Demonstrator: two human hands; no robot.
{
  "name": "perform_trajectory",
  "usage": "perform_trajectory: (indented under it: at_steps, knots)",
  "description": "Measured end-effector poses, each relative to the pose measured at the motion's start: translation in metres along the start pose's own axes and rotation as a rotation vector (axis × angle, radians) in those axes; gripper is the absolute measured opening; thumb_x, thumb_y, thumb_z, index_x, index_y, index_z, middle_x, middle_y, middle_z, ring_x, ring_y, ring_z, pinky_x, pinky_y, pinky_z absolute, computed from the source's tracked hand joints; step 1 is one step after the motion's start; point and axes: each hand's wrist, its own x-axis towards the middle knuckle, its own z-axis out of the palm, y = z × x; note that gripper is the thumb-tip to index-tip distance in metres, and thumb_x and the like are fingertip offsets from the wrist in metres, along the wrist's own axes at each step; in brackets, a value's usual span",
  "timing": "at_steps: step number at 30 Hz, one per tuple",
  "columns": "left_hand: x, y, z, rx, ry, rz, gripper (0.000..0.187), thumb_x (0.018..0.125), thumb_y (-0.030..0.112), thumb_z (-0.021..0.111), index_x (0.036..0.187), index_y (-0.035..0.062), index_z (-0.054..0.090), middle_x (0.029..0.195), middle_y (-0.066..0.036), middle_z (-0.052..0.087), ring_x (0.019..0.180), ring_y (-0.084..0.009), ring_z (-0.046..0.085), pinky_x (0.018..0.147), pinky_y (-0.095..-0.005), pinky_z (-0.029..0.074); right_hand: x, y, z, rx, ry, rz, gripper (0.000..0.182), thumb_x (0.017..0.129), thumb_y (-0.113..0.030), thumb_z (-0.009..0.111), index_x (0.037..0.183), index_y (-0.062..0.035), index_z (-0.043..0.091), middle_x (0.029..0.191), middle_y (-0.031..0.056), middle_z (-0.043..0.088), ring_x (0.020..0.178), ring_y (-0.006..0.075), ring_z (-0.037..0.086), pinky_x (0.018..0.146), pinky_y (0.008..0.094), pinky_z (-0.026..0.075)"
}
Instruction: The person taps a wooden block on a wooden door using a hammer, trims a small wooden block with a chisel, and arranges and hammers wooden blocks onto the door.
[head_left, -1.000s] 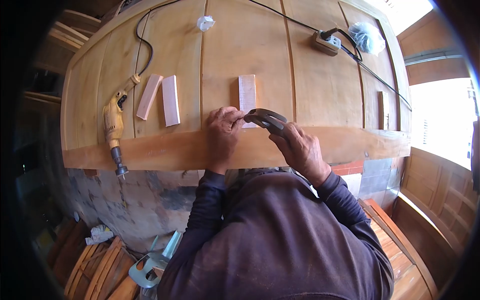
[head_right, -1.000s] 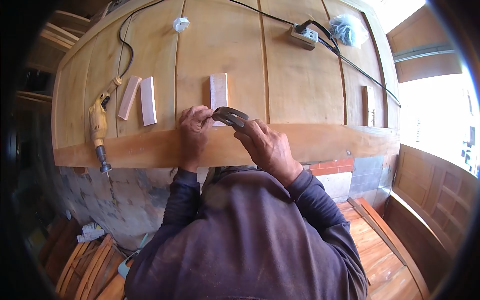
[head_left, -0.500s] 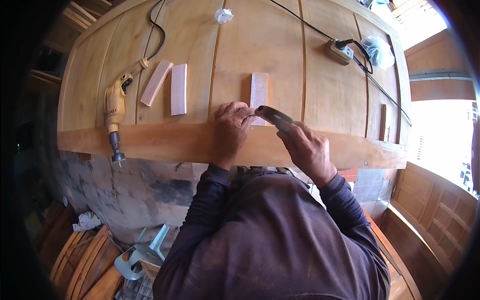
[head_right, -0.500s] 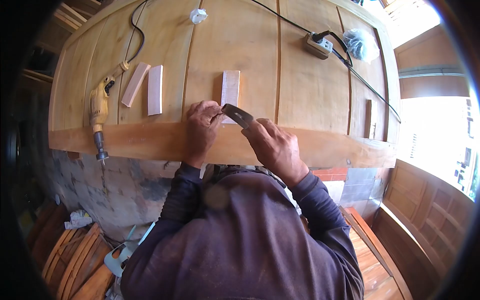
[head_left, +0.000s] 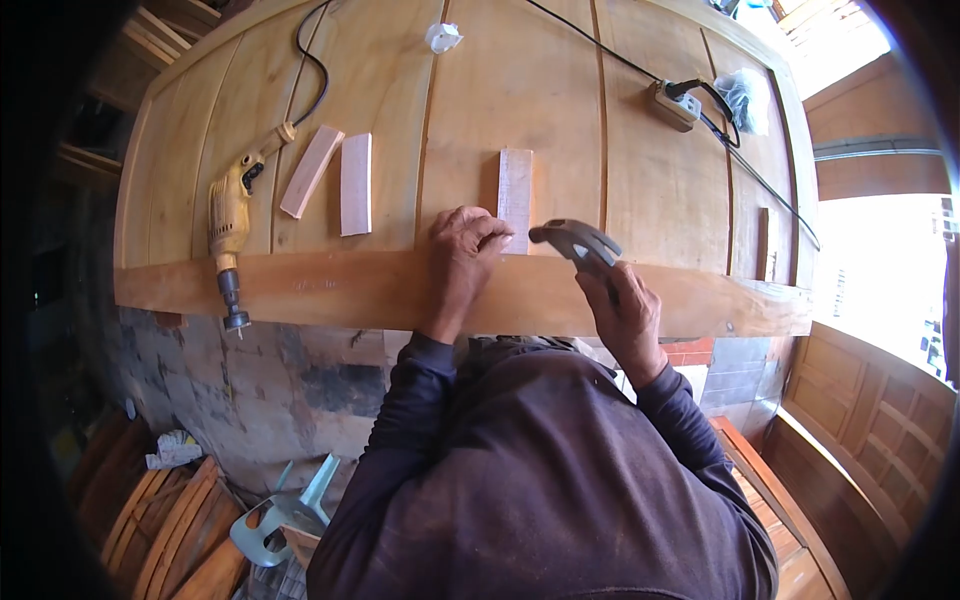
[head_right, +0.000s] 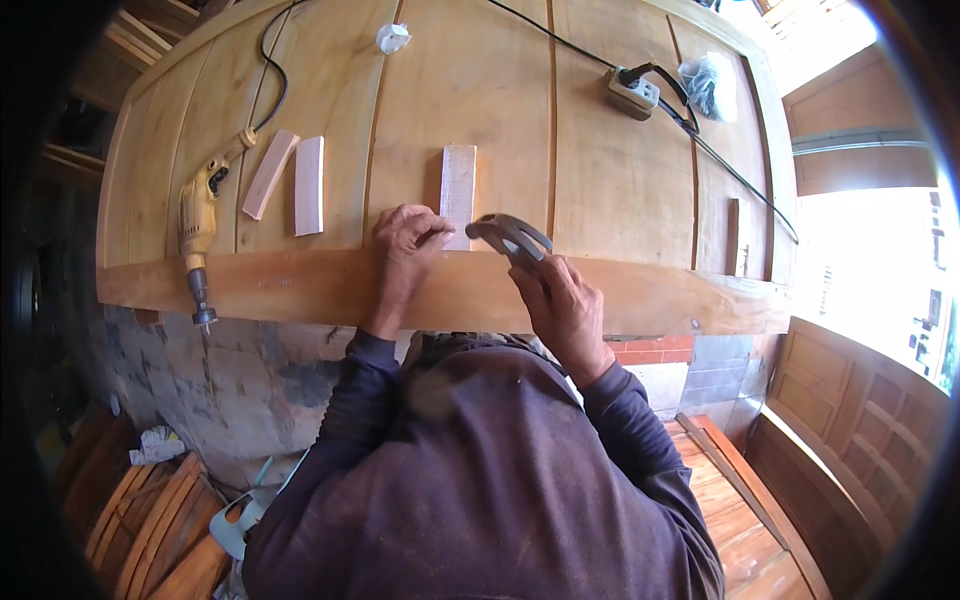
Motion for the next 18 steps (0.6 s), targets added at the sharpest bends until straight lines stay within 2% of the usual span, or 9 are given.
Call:
perform_trajectory:
  at_steps: [3, 5, 6, 8, 12, 13, 16, 17, 18]
  knots:
    - [0.016, -0.009, -0.014, -0.040, -0.148, -0.084, 0.016, 0.093, 0.011, 0.076, 0.107, 0.0086, 0.080, 0.104, -0.009, 0.076, 0.098, -0.0257, 0.069, 0.089, -0.0366, 0.054, -0.018, 0.008, 0.006, 0.074, -0.009, 0.096, 0.022, 0.096, -0.013, 0.077, 0.115, -0.0055, 0.071, 0.091, 0.0138, 0.073, 0.072, 0.0299, 0.070, 0.063, 0.0392, 0.055]
    - [0.030, 0.000, -0.024, -0.043, -0.034, -0.111, 0.016, 0.093, 0.011, 0.075, 0.108, 0.0071, 0.079, 0.103, -0.011, 0.076, 0.100, -0.0297, 0.069, 0.089, -0.0401, 0.054, -0.030, 0.009, 0.010, 0.205, 0.069, 0.177, 0.025, 0.096, -0.013, 0.078, 0.118, -0.0048, 0.072, 0.095, 0.0146, 0.075, 0.071, 0.0250, 0.071, 0.063, 0.0368, 0.055]
    - [0.041, 0.005, -0.018, -0.071, 0.010, -0.109, 0.016, 0.094, 0.010, 0.075, 0.109, 0.0063, 0.078, 0.103, -0.012, 0.076, 0.101, -0.0317, 0.069, 0.089, -0.0419, 0.054, -0.040, 0.012, 0.008, 0.325, 0.007, 0.360, 0.028, 0.097, -0.016, 0.079, 0.121, -0.0037, 0.071, 0.097, 0.0120, 0.078, 0.071, 0.0140, 0.067, 0.063, 0.0314, 0.054]
    - [0.048, 0.003, -0.018, 0.009, -0.012, -0.040, 0.022, 0.097, 0.012, 0.072, 0.117, 0.0053, 0.077, 0.115, -0.015, 0.075, 0.110, -0.0325, 0.070, 0.095, -0.0417, 0.054, -0.050, 0.016, 0.002, 0.597, -0.052, 0.576, 0.028, 0.099, -0.017, 0.077, 0.122, -0.0028, 0.071, 0.090, 0.0062, 0.075, 0.071, 0.0083, 0.062, 0.062, 0.0273, 0.051]
    - [0.053, -0.014, -0.004, 0.100, -0.083, 0.096, 0.033, 0.096, 0.013, 0.074, 0.129, 0.0077, 0.074, 0.137, -0.013, 0.069, 0.125, -0.0313, 0.065, 0.109, -0.0418, 0.049, -0.064, 0.026, 0.004, 0.795, -0.042, 0.746, 0.029, 0.104, -0.026, 0.072, 0.121, -0.0023, 0.071, 0.083, 0.0020, 0.069, 0.070, 0.0070, 0.060, 0.062, 0.0264, 0.051]
    - [0.055, -0.016, -0.001, 0.135, -0.113, 0.155, 0.036, 0.095, 0.014, 0.075, 0.130, 0.0094, 0.074, 0.140, -0.012, 0.068, 0.128, -0.0318, 0.062, 0.111, -0.0426, 0.048, -0.058, 0.023, -0.006, 0.759, -0.093, 0.760, 0.030, 0.103, -0.028, 0.072, 0.120, -0.0033, 0.072, 0.084, 0.0048, 0.071, 0.070, 0.0107, 0.063, 0.063, 0.0292, 0.052]
    - [0.059, -0.025, -0.001, 0.279, -0.192, 0.235, 0.044, 0.091, 0.019, 0.079, 0.135, 0.0154, 0.073, 0.147, -0.009, 0.064, 0.136, -0.0354, 0.056, 0.116, -0.0459, 0.044, -0.063, 0.032, 0.001, 0.474, 0.008, 0.464, 0.028, 0.101, -0.029, 0.073, 0.117, -0.0055, 0.073, 0.084, 0.0094, 0.072, 0.068, 0.0209, 0.068, 0.064, 0.0331, 0.053]
    - [0.059, -0.029, 0.000, 0.302, -0.200, 0.233, 0.044, 0.091, 0.020, 0.079, 0.135, 0.0161, 0.073, 0.147, -0.009, 0.064, 0.136, -0.0360, 0.056, 0.116, -0.0464, 0.044, -0.061, 0.028, -0.004, 0.398, -0.047, 0.520, 0.026, 0.099, -0.029, 0.075, 0.114, -0.0078, 0.075, 0.088, 0.0127, 0.073, 0.080, 0.0294, 0.070, 0.070, 0.0364, 0.054]
    - [0.059, -0.031, 0.000, 0.326, -0.210, 0.231, 0.045, 0.091, 0.020, 0.079, 0.135, 0.0167, 0.072, 0.147, -0.009, 0.064, 0.136, -0.0366, 0.056, 0.116, -0.0468, 0.044, -0.062, 0.023, -0.009, 0.273, -0.017, 0.447, 0.025, 0.097, -0.029, 0.076, 0.112, -0.0084, 0.075, 0.091, 0.0124, 0.074, 0.084, 0.0298, 0.069, 0.073, 0.0365, 0.055]
